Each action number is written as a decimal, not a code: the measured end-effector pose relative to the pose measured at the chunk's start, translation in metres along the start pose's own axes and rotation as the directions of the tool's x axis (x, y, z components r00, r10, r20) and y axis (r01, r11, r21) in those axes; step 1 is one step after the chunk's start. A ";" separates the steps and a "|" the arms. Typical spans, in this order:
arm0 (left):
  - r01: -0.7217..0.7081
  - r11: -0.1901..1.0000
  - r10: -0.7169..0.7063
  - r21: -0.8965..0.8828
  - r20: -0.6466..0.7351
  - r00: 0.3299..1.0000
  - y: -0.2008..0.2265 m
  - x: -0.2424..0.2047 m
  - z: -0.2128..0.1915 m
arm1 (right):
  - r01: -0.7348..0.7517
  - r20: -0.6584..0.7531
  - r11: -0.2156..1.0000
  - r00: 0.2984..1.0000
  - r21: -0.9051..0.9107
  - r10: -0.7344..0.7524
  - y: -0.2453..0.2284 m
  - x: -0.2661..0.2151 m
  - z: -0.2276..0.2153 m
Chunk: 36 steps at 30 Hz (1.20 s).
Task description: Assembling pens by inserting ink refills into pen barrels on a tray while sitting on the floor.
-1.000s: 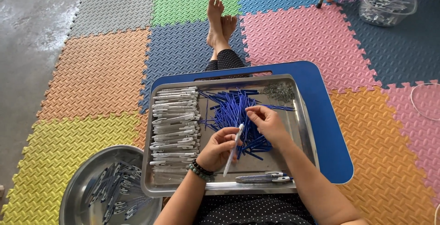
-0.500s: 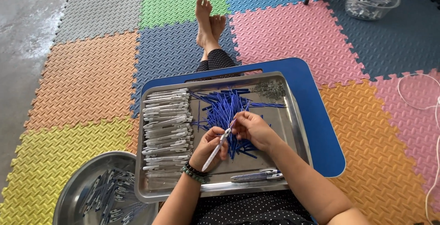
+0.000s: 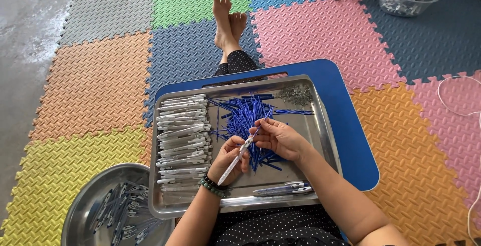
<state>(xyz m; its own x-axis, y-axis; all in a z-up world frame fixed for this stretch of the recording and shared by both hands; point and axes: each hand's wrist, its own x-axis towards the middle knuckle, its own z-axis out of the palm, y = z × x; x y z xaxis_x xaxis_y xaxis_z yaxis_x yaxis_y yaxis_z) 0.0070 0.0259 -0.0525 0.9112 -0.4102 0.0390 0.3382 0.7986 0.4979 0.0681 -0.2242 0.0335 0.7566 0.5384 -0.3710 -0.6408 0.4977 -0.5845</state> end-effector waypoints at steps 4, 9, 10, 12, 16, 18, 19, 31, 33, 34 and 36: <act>0.017 1.000 -0.017 0.005 -0.017 1.000 0.001 -0.001 -0.002 | -0.016 0.001 1.000 1.000 -0.022 0.016 0.001 0.000 0.001; 0.028 0.999 -0.029 -0.021 -0.078 0.997 0.004 0.002 0.003 | -0.064 -0.011 0.994 0.998 -0.086 0.064 0.009 0.002 0.002; 0.027 0.999 -0.029 -0.022 -0.078 0.997 0.005 0.002 0.003 | -0.065 -0.011 0.994 0.998 -0.087 0.064 0.008 0.001 0.003; 0.038 0.999 -0.040 -0.026 -0.095 0.995 0.007 0.001 0.004 | -0.060 -0.035 0.992 0.998 -0.110 0.057 0.006 -0.001 0.004; 0.045 0.998 -0.049 -0.038 -0.095 0.994 0.007 0.003 0.006 | 0.012 -0.074 0.992 0.997 -0.122 -0.021 -0.017 -0.009 0.008; 0.049 0.998 -0.052 -0.031 -0.107 0.993 0.007 0.004 0.007 | 0.159 -0.173 0.974 0.967 -0.163 -0.187 -0.040 -0.018 0.014; 0.048 0.998 -0.052 -0.033 -0.107 0.993 0.006 0.004 0.007 | 0.158 -0.174 0.974 0.967 -0.165 -0.186 -0.051 -0.019 0.010; 0.091 0.996 -0.088 0.018 -0.142 0.986 0.012 0.008 0.024 | 0.249 -0.206 0.412 0.580 -0.877 -0.788 -0.104 -0.005 -0.045; 0.079 0.991 -0.059 0.107 -0.178 0.982 0.016 0.008 0.033 | 0.239 -0.194 0.361 0.521 -0.902 -0.831 -0.102 -0.008 -0.045; 0.070 0.992 -0.048 0.110 -0.187 0.981 0.025 0.007 0.055 | 0.244 -0.188 0.361 0.531 -0.900 -0.826 -0.098 -0.010 -0.045; 0.022 0.886 0.126 0.463 -0.285 0.950 0.044 0.006 0.097 | 0.325 -0.181 0.375 0.497 -0.868 -0.849 -0.089 -0.013 -0.045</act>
<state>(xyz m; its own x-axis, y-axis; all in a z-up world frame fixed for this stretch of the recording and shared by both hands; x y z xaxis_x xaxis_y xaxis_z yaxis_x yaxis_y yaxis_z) 0.0041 0.0160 0.0535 0.9755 -0.1633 -0.1475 0.2103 0.4948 0.8432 0.1212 -0.3063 0.0582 0.9434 -0.2779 0.1811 0.1183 -0.2283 -0.9664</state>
